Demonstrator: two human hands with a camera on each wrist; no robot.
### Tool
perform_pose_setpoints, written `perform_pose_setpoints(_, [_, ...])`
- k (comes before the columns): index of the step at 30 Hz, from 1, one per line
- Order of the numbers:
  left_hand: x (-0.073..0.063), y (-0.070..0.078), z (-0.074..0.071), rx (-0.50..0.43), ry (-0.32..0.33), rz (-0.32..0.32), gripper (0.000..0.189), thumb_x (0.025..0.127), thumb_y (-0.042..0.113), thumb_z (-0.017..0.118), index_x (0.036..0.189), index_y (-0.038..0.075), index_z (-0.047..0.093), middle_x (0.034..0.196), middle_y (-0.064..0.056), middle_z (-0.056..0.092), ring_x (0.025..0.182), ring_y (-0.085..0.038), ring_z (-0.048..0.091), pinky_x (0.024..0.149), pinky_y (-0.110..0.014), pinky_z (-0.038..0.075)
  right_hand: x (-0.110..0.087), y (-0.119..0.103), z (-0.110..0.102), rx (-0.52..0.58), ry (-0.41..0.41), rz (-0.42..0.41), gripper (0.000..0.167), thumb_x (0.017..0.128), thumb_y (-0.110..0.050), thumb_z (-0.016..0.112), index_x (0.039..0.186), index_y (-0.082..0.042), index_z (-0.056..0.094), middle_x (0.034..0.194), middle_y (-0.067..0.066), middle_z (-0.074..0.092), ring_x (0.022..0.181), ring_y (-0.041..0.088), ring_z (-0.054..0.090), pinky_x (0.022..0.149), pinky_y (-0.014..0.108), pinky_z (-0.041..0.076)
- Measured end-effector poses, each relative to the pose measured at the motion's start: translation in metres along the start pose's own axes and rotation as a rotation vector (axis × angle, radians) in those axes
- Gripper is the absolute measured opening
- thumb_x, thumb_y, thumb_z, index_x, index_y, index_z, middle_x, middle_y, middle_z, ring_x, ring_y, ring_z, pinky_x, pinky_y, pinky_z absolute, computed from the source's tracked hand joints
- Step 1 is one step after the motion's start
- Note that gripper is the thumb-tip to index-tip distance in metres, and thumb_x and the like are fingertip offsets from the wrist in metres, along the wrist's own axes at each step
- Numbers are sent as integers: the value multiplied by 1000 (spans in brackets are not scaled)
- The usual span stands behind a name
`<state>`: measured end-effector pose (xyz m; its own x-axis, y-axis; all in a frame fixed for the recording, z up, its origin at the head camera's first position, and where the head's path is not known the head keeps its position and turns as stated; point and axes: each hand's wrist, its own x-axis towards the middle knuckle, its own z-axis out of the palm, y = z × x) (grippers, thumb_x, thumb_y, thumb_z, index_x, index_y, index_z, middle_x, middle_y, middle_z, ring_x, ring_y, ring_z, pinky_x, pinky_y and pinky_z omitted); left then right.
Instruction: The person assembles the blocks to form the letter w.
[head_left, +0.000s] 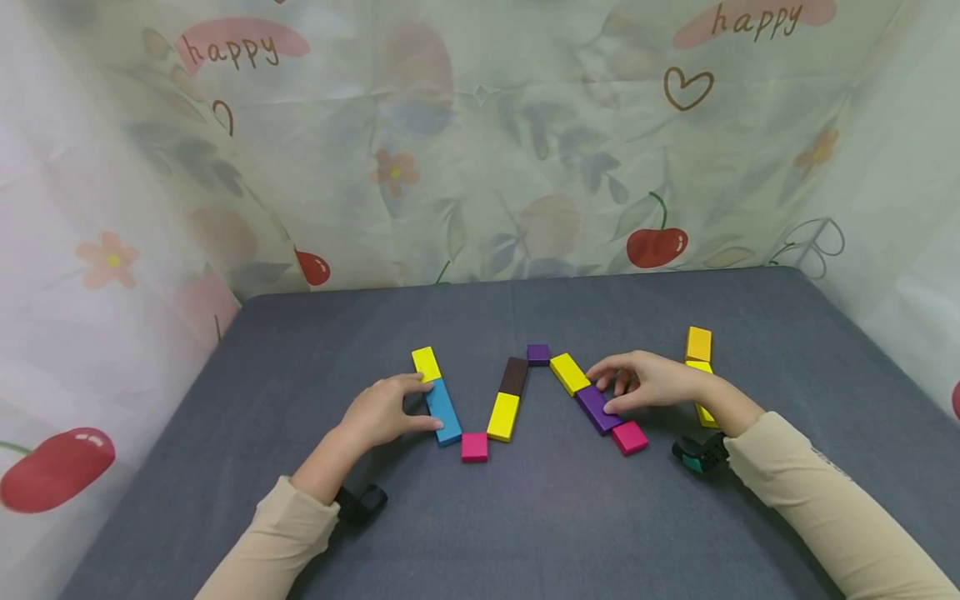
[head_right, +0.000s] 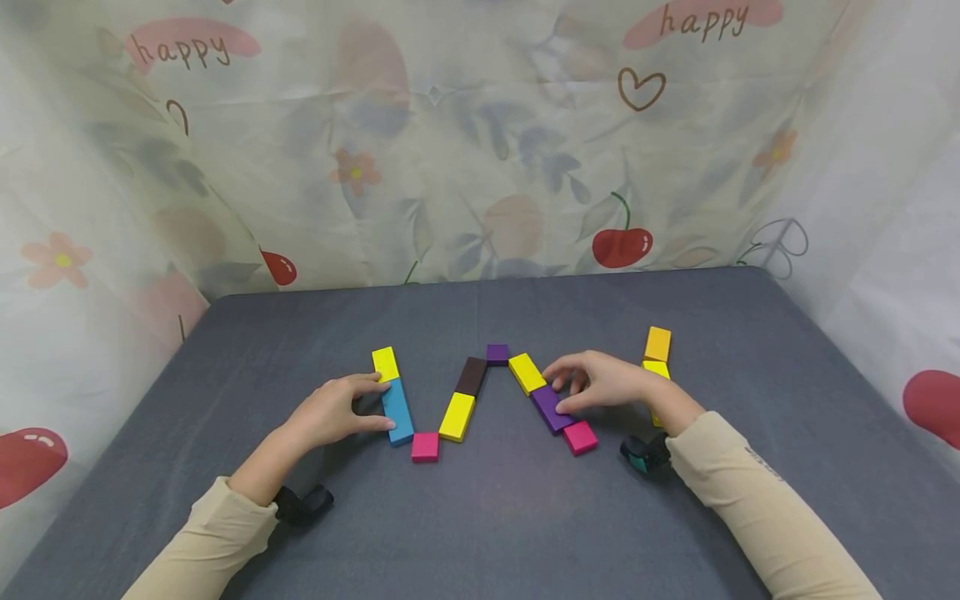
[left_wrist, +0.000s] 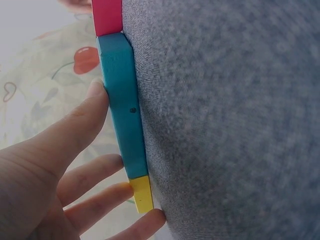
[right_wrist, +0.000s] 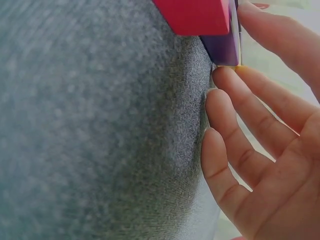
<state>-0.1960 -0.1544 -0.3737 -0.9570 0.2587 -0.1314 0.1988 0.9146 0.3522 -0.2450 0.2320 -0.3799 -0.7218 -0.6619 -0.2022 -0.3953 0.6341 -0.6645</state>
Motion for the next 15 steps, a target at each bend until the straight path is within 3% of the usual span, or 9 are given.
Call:
perform_pose_setpoints(10, [0,0,0,5,8,3,64,75,41,76,129,11,57,140,-10,50,130,-31,46,104,-50,41,7,-4,1,-23,38,-26,50,85,-28,68,127,-6,53,112,12,61,80,12,57,72,23,50])
perform_pose_setpoints(15, [1,0,1,12,13,1,65,74,41,76,129,11,57,140,-10,51,130,-31,46,103,-50,41,14,-10,0,-49,95,12,42,87,-26,65,122,-4,56,100,8,63,77,12,55,66,22,48])
